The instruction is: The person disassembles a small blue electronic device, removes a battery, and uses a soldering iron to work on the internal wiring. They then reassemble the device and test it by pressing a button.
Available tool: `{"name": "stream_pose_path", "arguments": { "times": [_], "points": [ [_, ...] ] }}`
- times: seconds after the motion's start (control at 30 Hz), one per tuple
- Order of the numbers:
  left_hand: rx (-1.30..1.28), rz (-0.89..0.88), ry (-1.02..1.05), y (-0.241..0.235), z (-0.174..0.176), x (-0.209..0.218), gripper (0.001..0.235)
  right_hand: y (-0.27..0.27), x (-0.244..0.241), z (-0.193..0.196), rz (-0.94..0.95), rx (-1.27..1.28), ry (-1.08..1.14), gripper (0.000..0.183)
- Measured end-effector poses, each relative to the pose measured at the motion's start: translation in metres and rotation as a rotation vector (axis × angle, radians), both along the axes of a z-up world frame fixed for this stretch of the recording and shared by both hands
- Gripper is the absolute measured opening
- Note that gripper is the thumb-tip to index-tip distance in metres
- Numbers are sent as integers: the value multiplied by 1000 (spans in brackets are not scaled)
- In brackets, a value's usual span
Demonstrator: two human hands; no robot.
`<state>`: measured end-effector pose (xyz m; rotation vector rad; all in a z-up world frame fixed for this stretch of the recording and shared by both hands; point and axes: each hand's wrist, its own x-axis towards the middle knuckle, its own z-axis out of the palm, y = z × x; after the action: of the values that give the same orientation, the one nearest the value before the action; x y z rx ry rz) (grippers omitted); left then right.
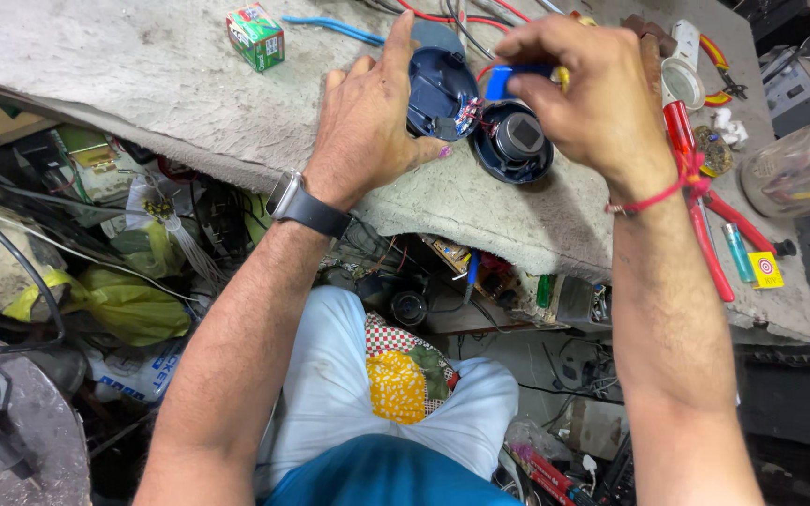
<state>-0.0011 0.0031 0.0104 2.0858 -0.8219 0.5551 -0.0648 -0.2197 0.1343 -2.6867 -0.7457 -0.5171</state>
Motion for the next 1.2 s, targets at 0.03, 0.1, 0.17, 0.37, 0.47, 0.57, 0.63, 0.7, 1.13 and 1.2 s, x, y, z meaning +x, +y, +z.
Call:
{"name": "stream_pose_path", "arguments": {
  "times": [0.03, 0.1, 0.17, 0.37, 0.47, 0.57, 0.63, 0.7, 1.13, 1.2],
  "points": [
    [0, -8, 13, 1, 1, -1, 136, 5, 11, 2, 46, 3, 36, 27],
    [29, -4, 68, 1, 4, -2, 136, 16, 36, 0, 139, 6, 109, 27],
    [88, 20, 154, 3, 7, -2, 137, 29, 58, -9, 164, 1, 172, 26],
    [10, -16, 64, 2, 10, -2, 136, 17, 57, -24, 169, 104, 60, 33],
    [68, 22, 97, 3, 8, -4, 132, -12, 22, -19, 12, 364, 129, 33],
    [50, 13, 14, 3, 7, -5, 128, -43, -17, -25, -70, 308, 150, 76],
    [66, 1, 5, 2, 6, -6, 126, -51, -32, -41, -23, 233, 142, 105],
    [67, -8, -7, 3, 6, -6, 124, -53, -37, -54, -27, 203, 188, 120],
    [89, 29, -52, 7, 12, -15, 126, -9, -66, -34, -301, -45, -128, 82],
    [125, 35, -65, 6, 16, -20, 121, 0, -69, -25, -402, -88, -68, 81]
  ]
}}
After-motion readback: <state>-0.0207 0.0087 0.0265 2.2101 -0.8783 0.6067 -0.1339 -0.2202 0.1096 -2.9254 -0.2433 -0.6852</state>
